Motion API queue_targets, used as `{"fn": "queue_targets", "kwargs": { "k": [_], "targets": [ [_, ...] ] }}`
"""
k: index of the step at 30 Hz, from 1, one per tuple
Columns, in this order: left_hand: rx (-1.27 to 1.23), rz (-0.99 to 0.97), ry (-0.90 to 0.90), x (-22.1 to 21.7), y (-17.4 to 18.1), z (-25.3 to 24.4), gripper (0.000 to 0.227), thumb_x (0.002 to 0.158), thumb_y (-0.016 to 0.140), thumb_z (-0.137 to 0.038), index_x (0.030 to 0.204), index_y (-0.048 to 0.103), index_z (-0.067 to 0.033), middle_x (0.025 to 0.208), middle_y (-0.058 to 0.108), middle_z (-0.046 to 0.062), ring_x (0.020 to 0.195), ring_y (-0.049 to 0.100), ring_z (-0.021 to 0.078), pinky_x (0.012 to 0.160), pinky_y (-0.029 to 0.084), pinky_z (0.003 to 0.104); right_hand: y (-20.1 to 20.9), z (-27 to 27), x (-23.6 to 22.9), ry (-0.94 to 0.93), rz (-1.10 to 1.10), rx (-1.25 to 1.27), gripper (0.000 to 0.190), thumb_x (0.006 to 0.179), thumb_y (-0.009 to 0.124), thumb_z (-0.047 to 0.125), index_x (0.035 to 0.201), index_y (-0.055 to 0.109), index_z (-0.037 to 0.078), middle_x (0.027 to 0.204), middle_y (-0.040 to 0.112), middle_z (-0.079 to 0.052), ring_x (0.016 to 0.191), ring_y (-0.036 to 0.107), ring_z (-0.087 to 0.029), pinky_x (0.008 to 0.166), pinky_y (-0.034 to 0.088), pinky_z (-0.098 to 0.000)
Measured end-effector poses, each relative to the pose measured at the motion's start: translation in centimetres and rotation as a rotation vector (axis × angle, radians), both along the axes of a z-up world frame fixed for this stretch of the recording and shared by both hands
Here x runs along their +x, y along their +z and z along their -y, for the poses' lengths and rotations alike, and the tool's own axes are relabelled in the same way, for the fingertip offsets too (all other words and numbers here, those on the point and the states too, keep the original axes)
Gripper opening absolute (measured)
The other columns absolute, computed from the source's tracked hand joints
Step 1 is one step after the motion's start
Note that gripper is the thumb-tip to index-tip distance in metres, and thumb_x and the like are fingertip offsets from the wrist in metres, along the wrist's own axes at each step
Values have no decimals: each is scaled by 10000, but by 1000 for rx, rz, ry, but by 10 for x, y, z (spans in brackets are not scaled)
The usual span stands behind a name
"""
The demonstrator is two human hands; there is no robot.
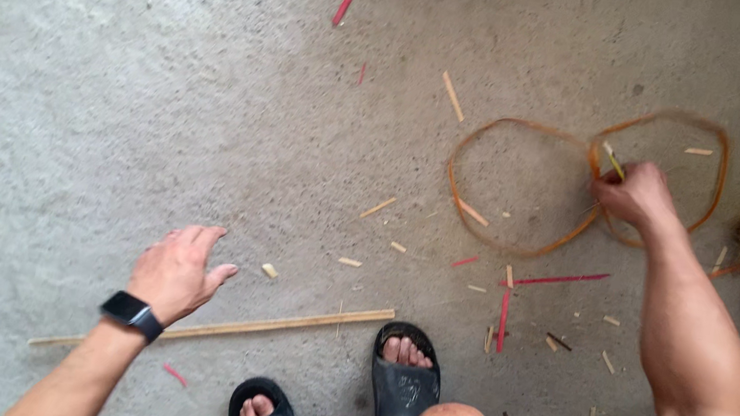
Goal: The person sits on the floor and repeatedly measures and marks bamboo poles using a wooden ruler and a pencil. They handle the poles one at a time, placing each marked pole aside before picking up the next one from a nearby stack.
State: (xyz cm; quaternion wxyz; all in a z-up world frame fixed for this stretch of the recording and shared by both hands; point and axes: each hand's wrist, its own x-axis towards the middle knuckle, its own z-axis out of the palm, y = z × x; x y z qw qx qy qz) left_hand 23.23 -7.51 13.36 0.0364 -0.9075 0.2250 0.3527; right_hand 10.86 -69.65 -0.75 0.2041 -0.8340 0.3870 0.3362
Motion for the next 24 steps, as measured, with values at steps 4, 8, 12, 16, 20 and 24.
{"fn": "queue_targets", "kwargs": {
  "k": [4, 8, 12, 16, 20, 24],
  "targets": [
    [47, 44, 33, 15, -56, 43, 820, 771, 802, -400, 1429, 444, -68, 1375, 544, 161, 1295, 537, 340, 1036, 489, 473, 86, 39, -26, -408, 158, 9, 376, 974, 686, 340, 1281, 715, 124, 1209, 738, -132, 1088, 664, -250, 934, 518, -480],
    [119, 214, -25, 30, -130, 93, 990, 765, 799, -296, 1553, 263, -27, 1581, 306, 243, 1459, 315, 380, 1144, 345, 515, 145, 58, -25, -432, 555, -108, 350, 1034, 592, 324, 1270, 693, 85, 1198, 726, -135, 1024, 684, -232, 864, 550, -441],
    [193, 317, -156, 53, -171, 155, 951, 823, 669, -34, 1619, 149, -22, 1633, 110, 304, 1488, 142, 418, 1151, 215, 577, 125, 78, 16, -270, 796, -114, 353, 1095, 498, 308, 1258, 670, 47, 1186, 714, -139, 959, 703, -213, 794, 583, -403],
    [182, -82, 159, 59, -146, 198, 1047, 774, 729, -157, 1584, 94, 34, 1651, -14, 299, 1539, 33, 449, 1214, 203, 569, 54, 97, 105, -90, 934, -35, 384, 1155, 404, 292, 1247, 647, 8, 1174, 702, -142, 894, 723, -195, 725, 616, -365],
    [103, 214, 118, 51, -151, 200, 751, 909, 576, -111, 1567, 238, 20, 1659, 102, 300, 1531, 138, 470, 1157, 305, 599, -22, 100, 224, -36, 1061, 108, 400, 1159, 374, 292, 1264, 587, -30, 1198, 687, -129, 829, 743, -183, 657, 633, -357],
    [144, 236, 83, 46, -165, 201, 688, 937, 534, -122, 1553, 277, 48, 1640, 124, 327, 1515, 160, 490, 1141, 321, 613, -46, 124, 294, -83, 931, -114, 373, 1154, 411, 302, 1197, 590, -22, 1139, 657, -113, 807, 699, -175, 635, 593, -357]
  ]
}}
